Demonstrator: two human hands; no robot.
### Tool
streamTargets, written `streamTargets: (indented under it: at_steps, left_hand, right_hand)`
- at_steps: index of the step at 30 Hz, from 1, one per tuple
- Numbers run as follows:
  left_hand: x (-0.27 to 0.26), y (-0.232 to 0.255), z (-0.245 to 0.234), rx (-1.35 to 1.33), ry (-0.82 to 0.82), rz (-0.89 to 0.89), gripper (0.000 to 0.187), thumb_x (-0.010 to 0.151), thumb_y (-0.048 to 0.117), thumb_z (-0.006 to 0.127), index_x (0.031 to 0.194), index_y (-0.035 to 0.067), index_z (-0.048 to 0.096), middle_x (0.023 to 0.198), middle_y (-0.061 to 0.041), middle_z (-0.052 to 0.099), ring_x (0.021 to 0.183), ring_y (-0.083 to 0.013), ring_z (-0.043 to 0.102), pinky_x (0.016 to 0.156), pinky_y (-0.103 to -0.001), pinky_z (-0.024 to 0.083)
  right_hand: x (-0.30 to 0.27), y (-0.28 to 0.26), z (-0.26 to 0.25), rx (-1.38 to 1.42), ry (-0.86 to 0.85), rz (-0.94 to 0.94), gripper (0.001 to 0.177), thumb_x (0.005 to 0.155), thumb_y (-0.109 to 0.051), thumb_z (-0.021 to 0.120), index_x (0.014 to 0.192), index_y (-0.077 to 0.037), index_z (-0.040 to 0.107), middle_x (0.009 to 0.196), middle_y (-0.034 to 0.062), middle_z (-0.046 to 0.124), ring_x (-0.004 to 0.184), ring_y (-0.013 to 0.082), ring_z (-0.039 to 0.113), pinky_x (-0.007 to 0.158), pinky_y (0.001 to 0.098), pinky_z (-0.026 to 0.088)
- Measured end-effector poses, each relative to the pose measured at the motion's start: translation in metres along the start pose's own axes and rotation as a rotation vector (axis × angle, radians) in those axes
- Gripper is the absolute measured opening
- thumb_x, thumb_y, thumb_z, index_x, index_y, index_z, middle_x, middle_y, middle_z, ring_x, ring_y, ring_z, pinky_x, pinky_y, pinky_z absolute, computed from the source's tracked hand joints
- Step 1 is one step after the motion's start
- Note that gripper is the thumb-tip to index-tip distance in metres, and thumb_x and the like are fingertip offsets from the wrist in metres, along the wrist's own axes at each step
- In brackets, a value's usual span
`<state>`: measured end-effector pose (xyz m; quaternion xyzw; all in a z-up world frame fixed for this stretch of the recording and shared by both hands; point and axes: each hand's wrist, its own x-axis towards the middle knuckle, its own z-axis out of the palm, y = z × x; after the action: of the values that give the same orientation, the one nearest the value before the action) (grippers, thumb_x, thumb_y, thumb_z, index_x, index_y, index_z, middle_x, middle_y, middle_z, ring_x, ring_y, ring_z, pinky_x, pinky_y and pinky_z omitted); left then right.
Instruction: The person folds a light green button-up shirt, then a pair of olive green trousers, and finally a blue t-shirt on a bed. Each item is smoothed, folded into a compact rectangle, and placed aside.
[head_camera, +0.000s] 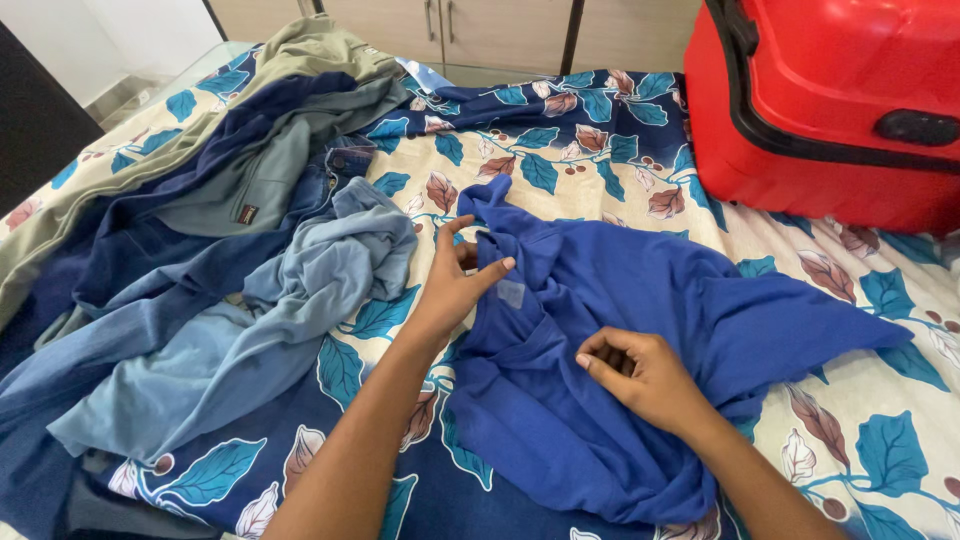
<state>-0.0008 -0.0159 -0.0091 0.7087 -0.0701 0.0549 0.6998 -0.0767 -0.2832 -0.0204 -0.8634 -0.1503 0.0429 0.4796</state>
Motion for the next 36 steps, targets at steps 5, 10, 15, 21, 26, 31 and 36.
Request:
streamTargets:
  at_steps: [5,10,15,21,26,31,36]
  left_hand:
    - [0.001,0.008,-0.001,-0.3,0.004,-0.349,0.102,0.074,0.026,0.082,0.156,0.027,0.021,0.157,-0.02,0.037,0.134,-0.0316,0.051,0.096,-0.05,0.051]
    - [-0.002,0.014,-0.002,-0.203,0.017,-0.36,0.089,0.077,0.022,0.083,0.154,0.02,0.039,0.143,-0.021,0.049,0.125,-0.0258,0.056,0.095,-0.045,0.054]
    - [-0.002,0.008,0.001,-0.108,-0.106,-0.025,0.051,0.08,0.009,0.081,0.129,0.006,0.067,0.112,-0.008,0.073,0.103,-0.0136,0.067,0.092,-0.026,0.051]
    - [-0.002,0.0,0.0,-0.083,-0.288,0.151,0.016,0.087,0.003,0.072,0.103,0.003,0.074,0.099,0.0,0.07,0.095,-0.0087,0.062,0.087,-0.024,0.049]
    - [-0.001,0.007,-0.005,-0.181,-0.399,0.243,0.012,0.084,-0.002,0.062,0.095,0.003,0.066,0.097,-0.002,0.068,0.097,-0.0108,0.062,0.091,-0.025,0.048]
    - [0.006,0.011,-0.024,-0.32,-0.175,0.261,0.01,0.088,-0.005,0.056,0.093,0.004,0.058,0.099,-0.005,0.066,0.098,-0.0127,0.061,0.092,-0.026,0.047]
    - [0.017,0.016,-0.037,-0.273,0.063,0.499,0.017,0.088,-0.011,0.053,0.098,0.002,0.058,0.104,-0.008,0.066,0.102,-0.0132,0.061,0.098,-0.026,0.047]
  right_hand:
    - [-0.001,-0.01,-0.001,-0.089,-0.011,-0.023,0.015,0.084,-0.02,0.077,0.089,-0.005,0.077,0.066,-0.0033,0.068,0.054,0.0039,0.053,0.05,0.0236,0.042]
    - [-0.003,-0.017,0.0,-0.15,-0.051,-0.149,0.015,0.083,-0.019,0.078,0.088,-0.005,0.079,0.07,-0.0012,0.068,0.057,0.0067,0.056,0.052,0.0252,0.045]
    - [0.002,-0.024,-0.001,-0.047,0.012,-0.128,0.018,0.085,-0.016,0.077,0.102,-0.008,0.075,0.079,0.0002,0.071,0.064,0.0077,0.06,0.057,0.0244,0.048]
    - [0.055,-0.049,-0.019,-0.195,0.143,-0.4,0.057,0.079,-0.009,0.07,0.135,-0.013,0.06,0.128,0.0094,0.053,0.104,0.0193,0.06,0.081,0.0302,0.053]
    - [0.112,-0.066,-0.021,-0.598,-0.059,-0.787,0.043,0.06,-0.022,0.087,0.1,-0.011,0.075,0.126,0.0108,0.06,0.129,0.0326,0.045,0.103,0.0489,0.036]
    - [0.149,-0.078,-0.038,-0.41,-0.244,-0.632,0.018,0.071,-0.021,0.084,0.082,-0.007,0.077,0.098,0.0023,0.072,0.107,0.0212,0.058,0.097,0.0388,0.045]
    - [0.169,-0.096,-0.08,-0.355,-0.537,-0.201,0.025,0.075,-0.026,0.081,0.089,-0.006,0.077,0.074,-0.0002,0.077,0.069,0.0104,0.065,0.069,0.0302,0.054]
